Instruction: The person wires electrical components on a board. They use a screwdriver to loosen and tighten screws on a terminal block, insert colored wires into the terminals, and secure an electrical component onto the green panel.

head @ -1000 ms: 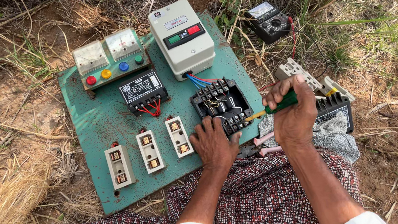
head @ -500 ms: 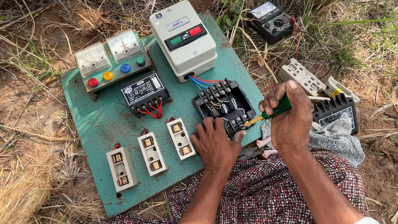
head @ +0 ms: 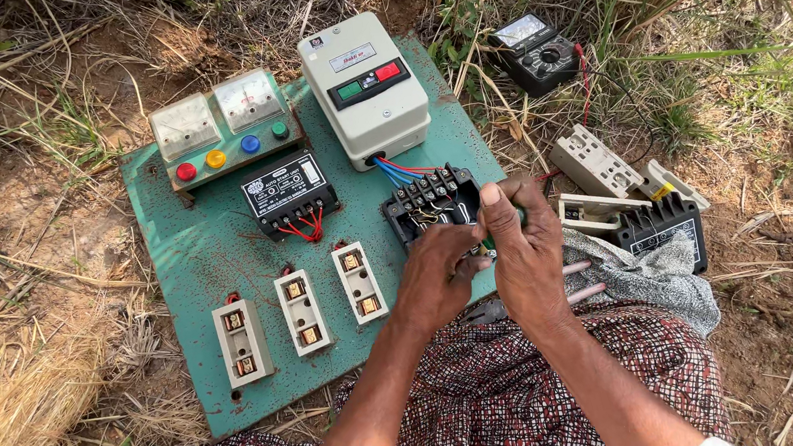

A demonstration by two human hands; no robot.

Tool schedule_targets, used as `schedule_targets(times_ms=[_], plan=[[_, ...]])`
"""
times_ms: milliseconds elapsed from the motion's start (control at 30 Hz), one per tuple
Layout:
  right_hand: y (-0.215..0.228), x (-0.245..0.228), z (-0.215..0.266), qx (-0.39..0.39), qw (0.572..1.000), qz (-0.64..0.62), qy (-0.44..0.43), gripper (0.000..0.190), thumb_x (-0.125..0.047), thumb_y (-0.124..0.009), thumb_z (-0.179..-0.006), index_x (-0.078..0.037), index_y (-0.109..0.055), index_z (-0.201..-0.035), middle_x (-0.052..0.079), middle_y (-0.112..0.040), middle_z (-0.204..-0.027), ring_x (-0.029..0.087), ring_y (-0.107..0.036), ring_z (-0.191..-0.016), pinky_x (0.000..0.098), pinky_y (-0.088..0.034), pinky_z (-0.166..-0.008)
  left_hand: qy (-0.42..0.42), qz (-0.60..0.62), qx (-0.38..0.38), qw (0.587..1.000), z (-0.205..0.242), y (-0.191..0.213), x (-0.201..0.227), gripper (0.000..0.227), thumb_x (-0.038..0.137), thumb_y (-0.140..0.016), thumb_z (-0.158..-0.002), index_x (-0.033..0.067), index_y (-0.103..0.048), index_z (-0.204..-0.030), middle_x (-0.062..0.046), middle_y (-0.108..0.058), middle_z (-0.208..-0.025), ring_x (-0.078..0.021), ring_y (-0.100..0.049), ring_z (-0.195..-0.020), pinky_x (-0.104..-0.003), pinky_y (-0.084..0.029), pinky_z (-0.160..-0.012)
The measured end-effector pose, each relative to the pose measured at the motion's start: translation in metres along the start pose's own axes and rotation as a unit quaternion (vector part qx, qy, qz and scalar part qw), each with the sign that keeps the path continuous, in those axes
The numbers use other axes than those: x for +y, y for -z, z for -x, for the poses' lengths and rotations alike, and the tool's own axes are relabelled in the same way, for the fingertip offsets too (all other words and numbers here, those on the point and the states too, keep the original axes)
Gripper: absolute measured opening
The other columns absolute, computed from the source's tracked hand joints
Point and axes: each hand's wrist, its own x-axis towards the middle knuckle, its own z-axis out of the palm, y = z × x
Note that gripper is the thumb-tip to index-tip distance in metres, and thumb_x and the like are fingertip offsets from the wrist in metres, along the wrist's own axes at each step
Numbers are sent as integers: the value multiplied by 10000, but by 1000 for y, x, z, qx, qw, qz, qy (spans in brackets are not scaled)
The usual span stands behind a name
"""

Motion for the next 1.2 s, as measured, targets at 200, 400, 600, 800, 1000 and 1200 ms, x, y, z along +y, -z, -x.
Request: schedule_targets(times_ms=[200, 400, 600, 800, 1000, 1200], plan=[[7, 15, -23, -168, 977, -100, -89, 501, -304, -488, -1100, -99, -431, -646, -20, -398, -582, 89, -349, -526, 271, -322, -497, 146, -14, -157, 977, -11, 12, -11, 160, 103, -659, -881, 49, -757, -995, -203, -742, -887, -385, -721, -869, -480, -551, -757], [-6, -8, -23, -146, 988, 37, -28, 434, -301, -486, -1068, -79, -455, -696, 3, -397, -637, 123, -345, -561, 281, -312, -503, 145, -41, -130, 980, -15, 15, 0, 159, 122, -639, -903, 70, -736, -1018, -210, -727, -846, -388, -721, -799, -482, -545, -762], [19, 2, -28, -152, 978, -100, -98, 401, -349, -533, -1087, -84, -491, -788, 10, -483, -693, 119, -436, -604, 275, -386, -552, 115, 12, -135, 984, -15, 11, 4, 148, 96, -699, -836, 50, -726, -973, -185, -752, -872, -359, -738, -830, -466, -557, -734], [11, -63, -38, -202, 944, 255, 60, 480, -435, -533, -1051, -52, -640, -783, 68, -579, -684, 191, -551, -561, 355, -442, -492, 95, -5, -108, 990, -15, 12, 5, 232, 70, -642, -865, 91, -743, -1073, -179, -750, -866, -365, -731, -810, -463, -554, -764], [11, -108, -36, -282, 675, 682, 29, 411, -444, -530, -1074, -69, -662, -972, 106, -673, -661, 282, -699, -632, 421, -550, -577, 138, -33, -77, 987, -15, 11, 20, 238, 108, -696, -841, 86, -754, -1071, -177, -737, -833, -355, -722, -759, -478, -539, -755], [22, -100, -42, -300, 698, 586, 283, 312, -78, -625, -767, -85, -611, -1079, 103, -663, -867, 271, -716, -674, 412, -595, -590, 48, -86, -30, 995, -4, 9, 4, 341, 96, -738, -814, 46, -695, -1149, -116, -724, -1090, -302, -655, -1092, -440, -481, -999]])
